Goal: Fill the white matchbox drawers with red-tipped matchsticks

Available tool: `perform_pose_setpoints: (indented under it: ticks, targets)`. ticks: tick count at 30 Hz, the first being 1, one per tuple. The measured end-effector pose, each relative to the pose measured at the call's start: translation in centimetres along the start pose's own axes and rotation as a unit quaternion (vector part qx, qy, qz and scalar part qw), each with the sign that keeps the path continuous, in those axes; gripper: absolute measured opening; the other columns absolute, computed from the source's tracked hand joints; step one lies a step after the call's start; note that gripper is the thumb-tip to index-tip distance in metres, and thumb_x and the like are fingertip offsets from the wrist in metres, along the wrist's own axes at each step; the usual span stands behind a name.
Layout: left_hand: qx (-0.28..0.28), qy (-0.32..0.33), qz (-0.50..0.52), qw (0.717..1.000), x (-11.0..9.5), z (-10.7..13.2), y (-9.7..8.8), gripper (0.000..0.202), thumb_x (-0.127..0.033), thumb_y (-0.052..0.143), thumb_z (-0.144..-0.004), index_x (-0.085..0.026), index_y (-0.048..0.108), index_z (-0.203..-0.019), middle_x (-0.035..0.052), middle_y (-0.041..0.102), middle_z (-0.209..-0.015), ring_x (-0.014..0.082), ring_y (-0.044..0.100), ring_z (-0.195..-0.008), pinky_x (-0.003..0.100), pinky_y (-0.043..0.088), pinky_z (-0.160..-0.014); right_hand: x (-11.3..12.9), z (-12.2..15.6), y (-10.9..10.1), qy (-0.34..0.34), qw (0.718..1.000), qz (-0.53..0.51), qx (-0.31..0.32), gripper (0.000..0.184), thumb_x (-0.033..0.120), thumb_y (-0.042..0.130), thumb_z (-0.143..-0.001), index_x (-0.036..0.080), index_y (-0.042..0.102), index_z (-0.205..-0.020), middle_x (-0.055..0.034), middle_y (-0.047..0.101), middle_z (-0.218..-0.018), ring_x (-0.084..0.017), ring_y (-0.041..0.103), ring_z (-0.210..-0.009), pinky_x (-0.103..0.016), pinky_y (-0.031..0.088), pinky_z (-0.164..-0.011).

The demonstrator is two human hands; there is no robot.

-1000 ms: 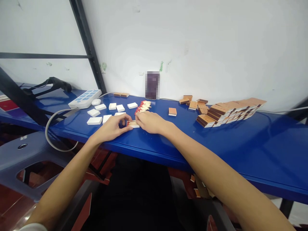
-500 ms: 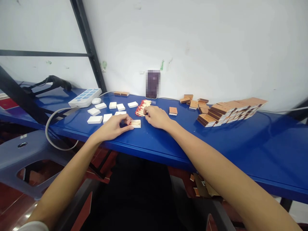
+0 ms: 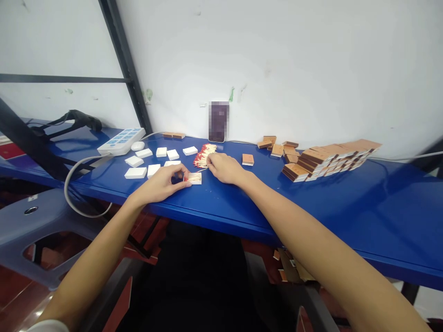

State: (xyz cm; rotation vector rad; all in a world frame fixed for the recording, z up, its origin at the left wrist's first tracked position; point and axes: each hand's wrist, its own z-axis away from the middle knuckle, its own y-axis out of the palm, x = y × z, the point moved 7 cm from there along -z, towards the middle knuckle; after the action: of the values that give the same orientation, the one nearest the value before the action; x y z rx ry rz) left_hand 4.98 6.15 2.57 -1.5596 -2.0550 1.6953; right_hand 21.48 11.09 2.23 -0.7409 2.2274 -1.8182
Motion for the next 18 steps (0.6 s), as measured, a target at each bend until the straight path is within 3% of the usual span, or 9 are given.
perform_pose_setpoints:
  ticks: [12,18]
  targets:
    - [0.003,0.0,0.001,1.0,-0.05,0.04,0.0,0.015,-0.034,0.063,-0.089,-0.02,0.059,-0.088,0.0012,0.066,-0.094,0.0185,0.059,-0.086,0.034,0.046,-0.083,0.17,0.03,0.44,-0.021,0.999,-0.017,0.028,0.011,0.024,0.048,-0.096,0.02,0.056,-0.091,-0.0069,0.067,-0.095,-0.018,0.056,-0.078,-0.029,0.035,-0.068]
    - [-0.001,0.003,0.002,1.0,0.04,0.01,0.05,0.015,-0.035,0.063,-0.089,-0.021,0.06,-0.089,0.0018,0.066,-0.093,0.0191,0.059,-0.086,0.035,0.046,-0.083,-0.11,0.21,-0.38,-0.009,1.0,0.008,0.024,0.01,0.023,0.047,-0.096,0.02,0.055,-0.091,-0.0083,0.067,-0.097,-0.02,0.057,-0.082,-0.03,0.035,-0.068]
